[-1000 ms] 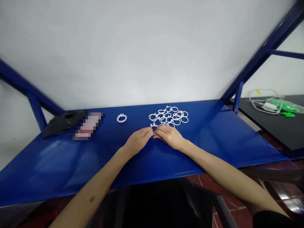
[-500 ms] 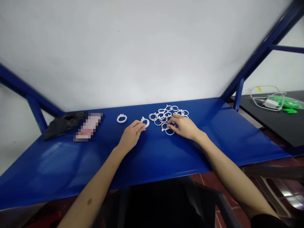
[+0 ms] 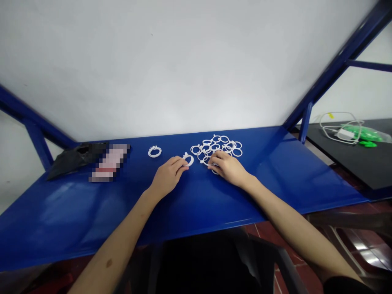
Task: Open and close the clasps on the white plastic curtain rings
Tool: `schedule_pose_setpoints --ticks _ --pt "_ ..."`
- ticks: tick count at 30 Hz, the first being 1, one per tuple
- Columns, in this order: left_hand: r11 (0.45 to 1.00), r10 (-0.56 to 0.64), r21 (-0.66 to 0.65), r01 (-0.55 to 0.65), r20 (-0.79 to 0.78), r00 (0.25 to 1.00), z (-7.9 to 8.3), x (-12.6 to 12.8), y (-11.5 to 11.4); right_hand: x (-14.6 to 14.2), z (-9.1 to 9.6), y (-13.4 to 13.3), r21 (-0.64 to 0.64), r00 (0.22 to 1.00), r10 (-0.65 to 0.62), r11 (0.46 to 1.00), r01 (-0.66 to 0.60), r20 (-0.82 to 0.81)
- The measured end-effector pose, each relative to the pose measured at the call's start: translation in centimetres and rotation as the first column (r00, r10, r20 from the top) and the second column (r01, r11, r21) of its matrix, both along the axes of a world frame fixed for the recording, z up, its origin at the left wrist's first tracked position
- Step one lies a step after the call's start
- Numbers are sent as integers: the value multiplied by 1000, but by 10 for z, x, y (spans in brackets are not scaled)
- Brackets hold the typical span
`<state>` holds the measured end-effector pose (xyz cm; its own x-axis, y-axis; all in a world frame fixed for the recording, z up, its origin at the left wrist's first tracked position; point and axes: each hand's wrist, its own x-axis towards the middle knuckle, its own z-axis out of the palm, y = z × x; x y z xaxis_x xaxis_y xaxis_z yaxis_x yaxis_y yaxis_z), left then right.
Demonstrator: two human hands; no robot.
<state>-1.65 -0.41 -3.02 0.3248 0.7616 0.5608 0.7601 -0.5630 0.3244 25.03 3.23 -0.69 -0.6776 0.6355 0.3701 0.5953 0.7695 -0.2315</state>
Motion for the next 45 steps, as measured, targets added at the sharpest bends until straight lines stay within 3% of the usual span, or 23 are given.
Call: schedule_pose_setpoints --ticks 4,8,15,21,31,36,40,45 --pt "999 -5 35 6 -31 999 -2 3 -1 -18 -5 -14 56 997 72 996 -74 35" --pt "997 -17 73 22 -68 998 -2 5 -1 -29 -8 -25 6 993 112 994 -112 48" --pt "998 -17 59 20 -60 998 -2 4 -1 -13 11 -26 -33 983 184 982 -184 -3" --pt "997 -52 61 56 -61 997 -2 5 -2 -14 2 -20 -67 980 193 979 -190 49" --pt "995 -56 75 62 -81 995 -3 5 -2 -27 -9 -23 -38 991 97 995 -94 95" --pt "987 -133 65 144 -151 980 0 13 -7 -21 0 -25 -68 998 59 996 -60 -12" --pt "972 -199 65 228 -297 934 3 21 -12 -16 10 -26 -36 998 21 999 -24 -64" --pt "964 -192 85 250 -427 884 1 25 -15 -12 16 -23 13 999 3 1000 -2 -45"
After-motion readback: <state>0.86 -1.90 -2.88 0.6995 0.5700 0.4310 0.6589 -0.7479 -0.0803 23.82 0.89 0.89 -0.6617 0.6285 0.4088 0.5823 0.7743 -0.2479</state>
